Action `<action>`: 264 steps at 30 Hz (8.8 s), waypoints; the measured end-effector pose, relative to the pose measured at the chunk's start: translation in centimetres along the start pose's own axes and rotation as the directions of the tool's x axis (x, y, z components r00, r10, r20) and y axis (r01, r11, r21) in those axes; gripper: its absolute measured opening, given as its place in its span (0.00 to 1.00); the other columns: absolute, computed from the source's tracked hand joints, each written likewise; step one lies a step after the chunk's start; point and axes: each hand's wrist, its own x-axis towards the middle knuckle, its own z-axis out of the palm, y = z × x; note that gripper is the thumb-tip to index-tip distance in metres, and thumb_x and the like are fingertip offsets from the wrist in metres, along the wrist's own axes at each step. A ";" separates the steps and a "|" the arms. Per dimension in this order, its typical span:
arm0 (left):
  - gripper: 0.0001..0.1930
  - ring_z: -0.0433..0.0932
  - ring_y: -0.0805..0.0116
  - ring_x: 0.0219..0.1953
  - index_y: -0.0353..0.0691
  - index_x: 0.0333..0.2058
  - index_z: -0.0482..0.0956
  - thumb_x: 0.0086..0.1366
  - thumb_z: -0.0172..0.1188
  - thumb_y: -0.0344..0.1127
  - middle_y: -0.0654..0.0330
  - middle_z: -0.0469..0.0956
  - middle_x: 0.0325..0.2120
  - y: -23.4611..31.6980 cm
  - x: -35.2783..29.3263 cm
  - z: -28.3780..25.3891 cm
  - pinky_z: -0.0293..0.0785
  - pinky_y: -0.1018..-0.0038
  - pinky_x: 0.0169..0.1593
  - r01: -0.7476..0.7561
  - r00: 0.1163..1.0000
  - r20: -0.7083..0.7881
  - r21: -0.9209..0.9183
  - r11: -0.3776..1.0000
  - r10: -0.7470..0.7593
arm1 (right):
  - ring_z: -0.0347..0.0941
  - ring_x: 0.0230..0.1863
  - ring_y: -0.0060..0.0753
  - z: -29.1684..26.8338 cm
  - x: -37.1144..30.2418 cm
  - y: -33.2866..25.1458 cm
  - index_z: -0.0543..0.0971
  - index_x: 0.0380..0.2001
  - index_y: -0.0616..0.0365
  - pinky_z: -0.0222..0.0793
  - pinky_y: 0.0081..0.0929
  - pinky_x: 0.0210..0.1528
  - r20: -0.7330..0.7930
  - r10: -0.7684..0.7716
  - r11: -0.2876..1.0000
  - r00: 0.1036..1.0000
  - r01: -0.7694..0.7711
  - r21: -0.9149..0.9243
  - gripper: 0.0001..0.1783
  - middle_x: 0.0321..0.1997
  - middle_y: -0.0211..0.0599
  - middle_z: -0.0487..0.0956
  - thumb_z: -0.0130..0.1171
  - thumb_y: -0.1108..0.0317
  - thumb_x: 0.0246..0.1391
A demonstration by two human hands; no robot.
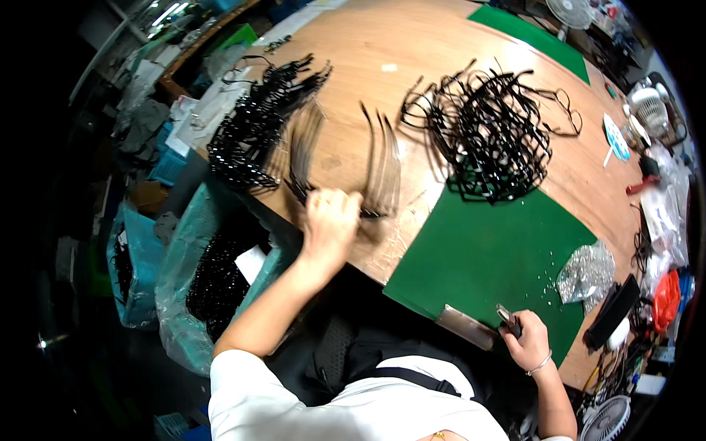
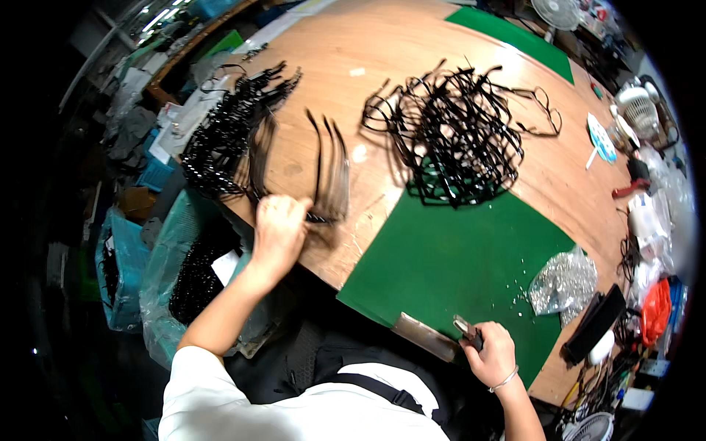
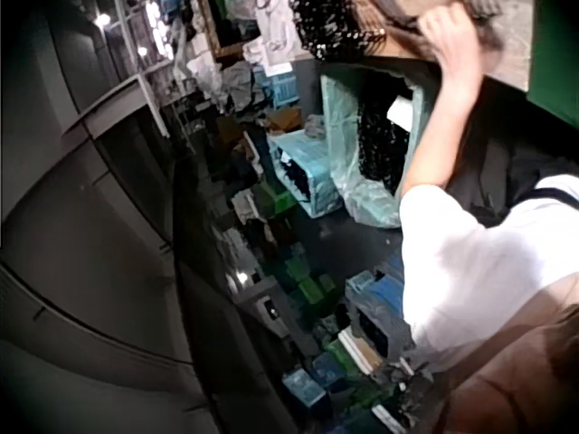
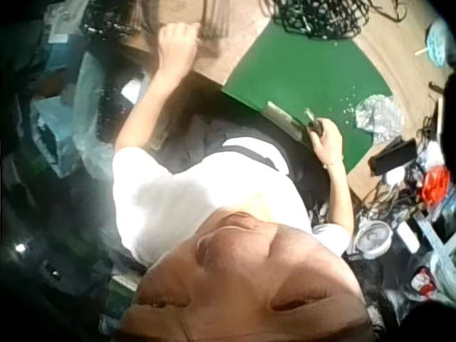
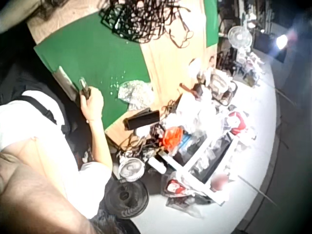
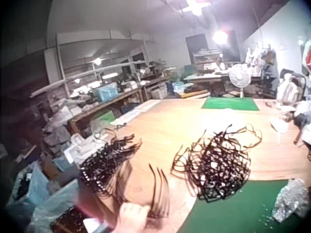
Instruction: The person repeatedly picks up black eyeglass frames from a pile and uses pliers to adjust the temple arms. The person handles the frames one at a time, manipulating the hinges and arms with the tool, then places them back on the table.
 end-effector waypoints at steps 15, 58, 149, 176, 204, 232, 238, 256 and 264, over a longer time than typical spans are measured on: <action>0.17 0.64 0.53 0.48 0.37 0.41 0.71 0.50 0.53 0.33 0.51 0.68 0.43 -12.1 5.4 4.0 0.49 0.39 0.50 0.006 0.786 0.538 0.485 0.875 -0.304 | 0.69 0.28 0.46 -1.4 0.4 1.1 0.72 0.26 0.62 0.65 0.31 0.31 -0.007 0.152 0.953 0.988 -0.144 0.268 0.12 0.25 0.45 0.71 0.58 0.65 0.40; 0.51 0.75 0.73 0.28 0.42 0.58 0.31 0.44 0.60 0.17 0.45 0.69 0.38 18.6 -0.4 -5.9 0.72 0.78 0.37 0.421 0.898 0.430 -0.774 -0.473 0.096 | 0.69 0.30 0.49 -1.5 1.0 4.7 0.69 0.26 0.63 0.66 0.39 0.33 -0.165 0.288 0.950 0.943 -0.303 -0.075 0.09 0.26 0.46 0.71 0.55 0.71 0.40; 0.43 0.73 0.64 0.42 0.40 0.57 0.31 0.51 0.53 0.15 0.42 0.61 0.51 17.7 0.2 -7.5 0.71 0.74 0.45 0.741 0.669 0.579 -0.568 -0.358 0.466 | 0.71 0.22 0.53 -5.3 -0.8 -5.6 0.72 0.22 0.66 0.67 0.40 0.27 0.569 0.096 0.951 0.817 -0.244 0.191 0.22 0.15 0.51 0.72 0.50 0.53 0.51; 0.44 0.75 0.63 0.38 0.47 0.58 0.34 0.49 0.52 0.17 0.44 0.66 0.45 18.6 -2.2 -6.8 0.70 0.72 0.43 0.775 0.624 0.692 -0.489 -0.399 0.363 | 0.69 0.29 0.48 -1.8 0.7 5.0 0.69 0.29 0.62 0.66 0.37 0.32 -0.104 0.184 0.976 0.977 -0.194 -0.098 0.11 0.28 0.44 0.69 0.56 0.73 0.38; 0.24 0.76 0.71 0.34 0.34 0.53 0.50 0.59 0.47 0.23 0.52 0.70 0.39 21.7 -2.9 -6.8 0.73 0.80 0.37 0.710 0.700 0.641 -0.670 -0.217 0.314 | 0.63 0.16 0.15 -1.4 0.6 -5.1 0.69 0.27 0.59 0.59 0.14 0.19 0.073 0.422 0.310 0.904 -0.220 0.925 0.09 0.17 0.23 0.68 0.56 0.65 0.49; 0.19 0.76 0.71 0.31 0.29 0.49 0.59 0.57 0.49 0.21 0.51 0.72 0.37 16.6 -1.6 -8.5 0.72 0.79 0.36 0.885 0.445 0.628 -0.201 -0.419 0.639 | 0.70 0.28 0.36 -5.6 -2.3 -3.8 0.68 0.39 0.70 0.65 0.28 0.33 0.598 -0.031 0.742 0.801 -0.383 0.551 0.27 0.25 0.46 0.72 0.44 0.50 0.55; 0.19 0.76 0.70 0.31 0.28 0.48 0.59 0.57 0.49 0.21 0.52 0.72 0.37 16.4 -1.9 -8.2 0.71 0.79 0.36 0.887 0.448 0.603 -0.210 -0.410 0.660 | 0.70 0.26 0.37 -6.0 -1.3 -4.0 0.68 0.32 0.65 0.65 0.29 0.29 0.619 -0.024 0.834 0.785 -0.326 0.446 0.20 0.24 0.44 0.72 0.47 0.54 0.54; 0.20 0.75 0.71 0.28 0.32 0.50 0.57 0.58 0.48 0.21 0.50 0.71 0.39 17.3 -1.3 -9.1 0.72 0.77 0.35 0.894 0.426 0.681 -0.216 -0.393 0.595 | 0.72 0.26 0.41 -6.1 -0.6 -3.0 0.72 0.29 0.64 0.66 0.30 0.30 0.564 0.028 0.901 0.825 -0.266 0.344 0.20 0.23 0.46 0.74 0.54 0.55 0.49; 0.19 0.75 0.68 0.36 0.25 0.46 0.61 0.56 0.52 0.22 0.50 0.71 0.40 14.9 1.5 -10.7 0.72 0.76 0.40 0.894 0.448 0.749 -0.367 -0.256 0.489 | 0.70 0.31 0.52 -1.4 -0.8 1.0 0.71 0.29 0.66 0.66 0.39 0.33 0.174 0.117 0.978 0.978 -0.143 0.150 0.19 0.26 0.52 0.72 0.52 0.56 0.48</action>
